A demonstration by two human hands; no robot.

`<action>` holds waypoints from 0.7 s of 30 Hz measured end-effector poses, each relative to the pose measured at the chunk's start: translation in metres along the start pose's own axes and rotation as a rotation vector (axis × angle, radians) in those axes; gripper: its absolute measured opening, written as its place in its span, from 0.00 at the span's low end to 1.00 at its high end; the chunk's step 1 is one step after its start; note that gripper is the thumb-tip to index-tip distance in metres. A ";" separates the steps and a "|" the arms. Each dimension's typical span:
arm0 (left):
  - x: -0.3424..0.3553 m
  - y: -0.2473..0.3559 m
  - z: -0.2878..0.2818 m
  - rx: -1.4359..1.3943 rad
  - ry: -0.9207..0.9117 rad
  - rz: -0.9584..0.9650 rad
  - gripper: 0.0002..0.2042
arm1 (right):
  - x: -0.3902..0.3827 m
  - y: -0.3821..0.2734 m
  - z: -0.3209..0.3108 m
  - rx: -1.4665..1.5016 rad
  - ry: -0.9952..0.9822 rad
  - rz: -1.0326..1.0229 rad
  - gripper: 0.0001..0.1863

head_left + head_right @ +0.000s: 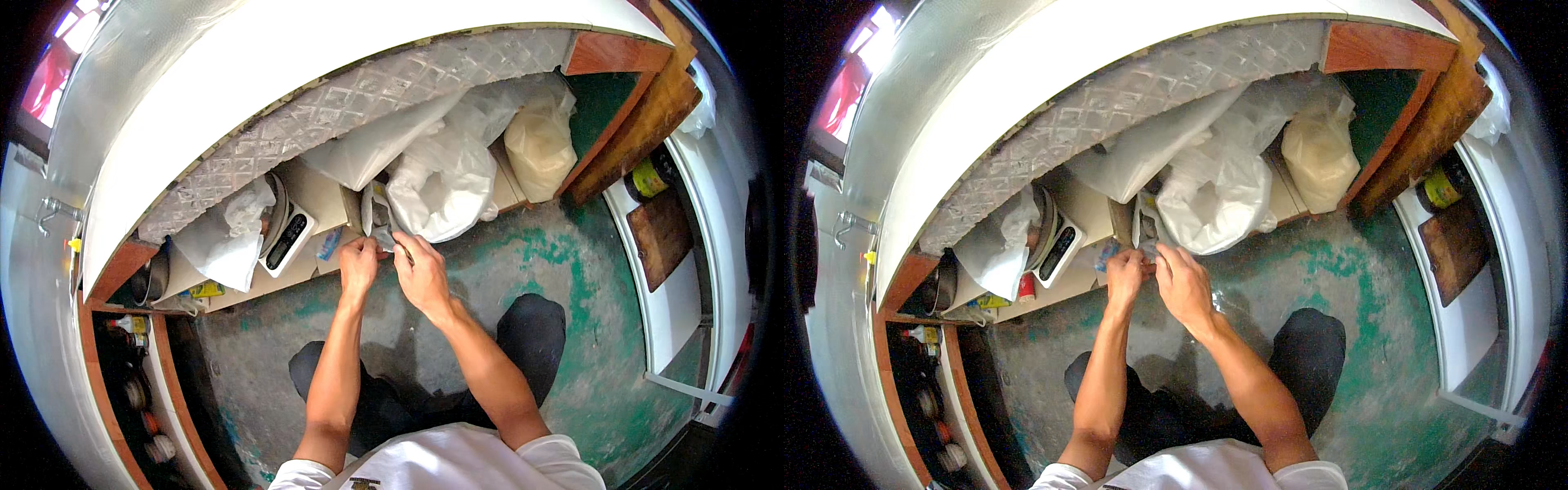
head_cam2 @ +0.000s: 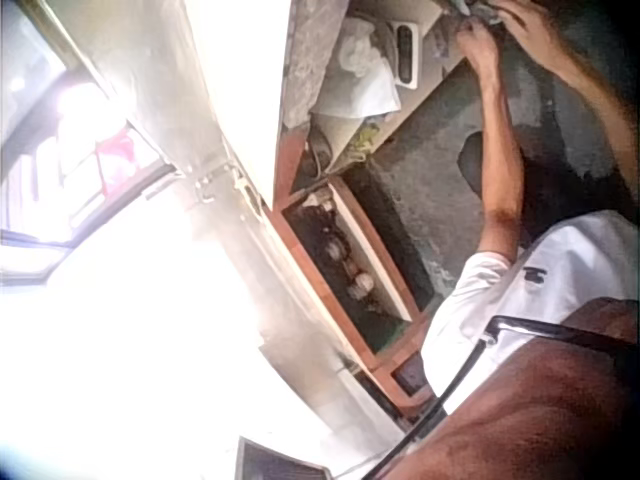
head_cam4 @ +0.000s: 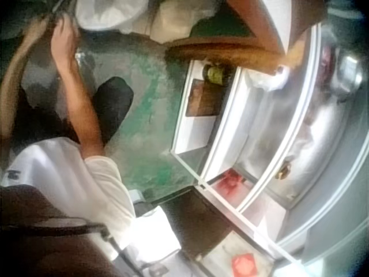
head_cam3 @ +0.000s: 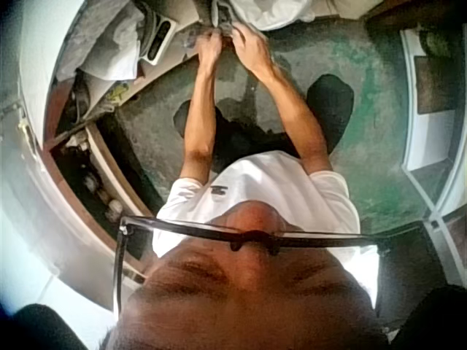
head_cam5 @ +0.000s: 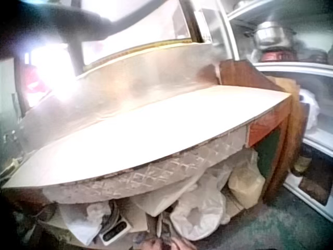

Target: The person sits on the floor in a kitchen and uses a spoon to scoop a white powder from a plastic bag onto a digital scale. They repeatedly add and remove powder to adjust the weight, checking the scale's display throughout the process.

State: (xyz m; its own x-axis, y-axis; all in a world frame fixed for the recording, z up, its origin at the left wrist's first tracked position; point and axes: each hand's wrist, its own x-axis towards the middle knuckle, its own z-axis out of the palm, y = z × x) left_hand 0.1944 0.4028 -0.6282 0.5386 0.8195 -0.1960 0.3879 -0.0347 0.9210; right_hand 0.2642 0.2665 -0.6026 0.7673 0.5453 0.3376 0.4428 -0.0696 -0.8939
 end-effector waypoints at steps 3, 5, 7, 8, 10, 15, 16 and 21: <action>0.001 0.004 -0.001 0.011 -0.005 0.006 0.18 | -0.001 -0.012 -0.008 0.003 -0.005 -0.003 0.13; 0.000 0.001 -0.002 0.013 -0.001 0.009 0.18 | -0.004 -0.020 -0.013 0.032 0.004 0.001 0.13; 0.000 0.000 -0.001 -0.016 -0.017 0.002 0.18 | -0.006 -0.026 -0.018 0.033 0.047 -0.038 0.12; -0.001 0.001 0.000 -0.030 -0.026 -0.002 0.17 | -0.008 -0.029 -0.021 0.035 0.068 -0.056 0.12; -0.001 0.003 0.001 -0.030 -0.015 -0.010 0.18 | -0.010 -0.037 -0.030 0.033 0.053 -0.041 0.12; 0.001 -0.002 0.002 -0.054 -0.014 -0.014 0.18 | -0.026 -0.059 -0.060 0.054 0.035 0.032 0.13; 0.002 -0.004 0.005 -0.076 -0.019 -0.010 0.18 | -0.029 -0.064 -0.068 0.051 0.035 0.059 0.13; 0.005 -0.011 0.006 -0.041 -0.040 -0.021 0.19 | -0.033 -0.082 -0.088 0.070 0.061 0.069 0.13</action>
State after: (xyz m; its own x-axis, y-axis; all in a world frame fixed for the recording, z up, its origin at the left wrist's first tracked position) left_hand 0.1978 0.4040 -0.6413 0.5601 0.7964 -0.2281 0.3692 0.0065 0.9293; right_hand 0.2433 0.1813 -0.5143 0.8225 0.4896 0.2895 0.3558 -0.0457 -0.9334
